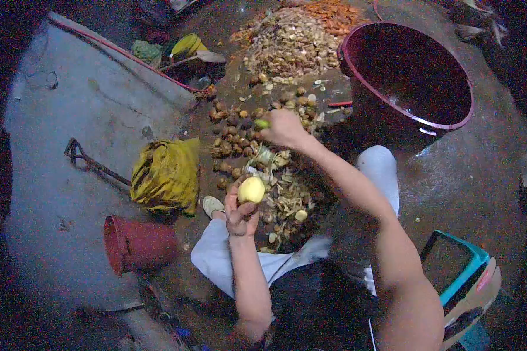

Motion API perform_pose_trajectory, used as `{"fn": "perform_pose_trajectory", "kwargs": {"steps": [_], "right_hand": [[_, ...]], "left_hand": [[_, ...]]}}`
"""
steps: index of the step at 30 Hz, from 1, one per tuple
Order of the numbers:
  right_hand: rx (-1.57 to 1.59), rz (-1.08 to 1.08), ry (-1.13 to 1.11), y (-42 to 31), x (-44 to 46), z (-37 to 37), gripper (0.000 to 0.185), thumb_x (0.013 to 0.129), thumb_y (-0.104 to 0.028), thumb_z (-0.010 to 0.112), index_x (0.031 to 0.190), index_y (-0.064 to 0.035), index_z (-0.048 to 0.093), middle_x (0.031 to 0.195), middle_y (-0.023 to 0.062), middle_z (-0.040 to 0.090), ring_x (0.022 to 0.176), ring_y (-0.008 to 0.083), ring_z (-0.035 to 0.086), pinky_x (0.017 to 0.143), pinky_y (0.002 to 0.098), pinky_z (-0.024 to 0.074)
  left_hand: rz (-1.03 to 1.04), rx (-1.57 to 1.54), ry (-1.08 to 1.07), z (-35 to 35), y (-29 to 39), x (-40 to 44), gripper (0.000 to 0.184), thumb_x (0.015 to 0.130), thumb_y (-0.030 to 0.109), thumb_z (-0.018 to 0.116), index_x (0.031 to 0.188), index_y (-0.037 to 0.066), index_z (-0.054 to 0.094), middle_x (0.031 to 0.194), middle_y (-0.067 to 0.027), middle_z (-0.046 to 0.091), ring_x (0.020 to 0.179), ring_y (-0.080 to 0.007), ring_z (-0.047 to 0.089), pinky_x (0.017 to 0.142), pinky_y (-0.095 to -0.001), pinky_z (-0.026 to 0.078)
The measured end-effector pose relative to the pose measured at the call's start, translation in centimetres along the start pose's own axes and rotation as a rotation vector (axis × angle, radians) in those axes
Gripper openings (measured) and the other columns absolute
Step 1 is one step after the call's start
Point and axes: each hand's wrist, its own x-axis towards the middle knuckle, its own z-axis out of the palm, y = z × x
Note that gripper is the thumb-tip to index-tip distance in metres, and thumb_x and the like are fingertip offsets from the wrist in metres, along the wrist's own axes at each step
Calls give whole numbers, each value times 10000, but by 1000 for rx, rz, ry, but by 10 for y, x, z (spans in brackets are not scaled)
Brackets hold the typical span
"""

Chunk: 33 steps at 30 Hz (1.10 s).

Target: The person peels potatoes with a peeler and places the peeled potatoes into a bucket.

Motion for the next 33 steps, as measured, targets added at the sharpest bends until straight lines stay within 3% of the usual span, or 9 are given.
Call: {"fn": "perform_pose_trajectory", "kwargs": {"steps": [3, 9, 11, 15, 17, 20, 23, 29, 33], "right_hand": [[5, -267, -8, -21, -4, -15, 184, 691, -218, 623, 774, -59, 662, 691, 142, 579, 691, 330, 580, 663, 437, 449], [57, 57, -136, 3, 1, -6, 340, 669, -327, 670, 675, 8, 613, 681, 188, 622, 707, 360, 629, 655, 468, 495], [-79, -256, -81, -34, -12, -28, 259, 653, -250, 683, 739, -11, 629, 734, 188, 604, 760, 376, 602, 725, 453, 483], [-218, 25, -125, 20, 4, -7, 322, 690, -314, 672, 770, -5, 632, 708, 208, 629, 698, 374, 638, 660, 480, 503], [-55, 131, -80, 27, 4, -2, 284, 705, -289, 652, 806, -23, 641, 702, 213, 625, 690, 377, 634, 646, 481, 511], [49, -44, -11, 22, 4, 4, 279, 701, -272, 640, 826, -23, 649, 692, 231, 615, 690, 390, 625, 666, 480, 508], [180, 96, -81, 20, 3, 13, 276, 693, -251, 622, 833, -16, 655, 687, 244, 606, 685, 394, 620, 674, 469, 508], [-26, -299, 140, -35, -15, -20, 235, 658, -286, 654, 740, -66, 674, 663, 186, 617, 651, 368, 620, 624, 462, 503], [-56, 2, 83, 3, -2, -4, 279, 668, -323, 661, 701, -47, 653, 656, 184, 613, 654, 364, 620, 604, 463, 501]], "left_hand": [[13, 147, 37, 4, 2, 3, 625, 609, -47, 670, 1203, -58, 477, 1080, -139, 590, 993, -229, 594, 884, -323, 481], [-29, 244, -63, 12, 10, -1, 650, 573, -23, 716, 1181, -59, 490, 1049, -143, 608, 930, -215, 618, 809, -304, 521], [-52, 274, -14, 7, 9, -1, 638, 569, -28, 717, 1168, -58, 499, 1024, -136, 613, 920, -208, 619, 810, -310, 520], [-39, 278, -15, 8, 5, -4, 649, 581, -7, 717, 1183, -65, 483, 1046, -138, 598, 941, -212, 609, 854, -321, 507], [-40, -50, -106, 7, 8, -4, 686, 591, 33, 727, 1212, -66, 454, 1090, -146, 578, 970, -227, 597, 888, -329, 487], [-28, -117, -74, 5, 8, -2, 746, 600, 95, 772, 1240, -61, 422, 1160, -164, 540, 1057, -270, 558, 945, -350, 456], [27, -179, 10, -2, -1, -6, 718, 650, 94, 771, 1259, -49, 419, 1238, -179, 498, 1123, -309, 520, 982, -377, 436], [0, 49, 29, 1, -6, -1, 640, 702, 36, 727, 1269, -29, 436, 1221, -133, 521, 1097, -251, 536, 964, -366, 428], [1, -45, -46, -1, -9, 0, 686, 664, 75, 769, 1251, -46, 435, 1197, -130, 536, 1099, -252, 536, 978, -355, 409]]}}
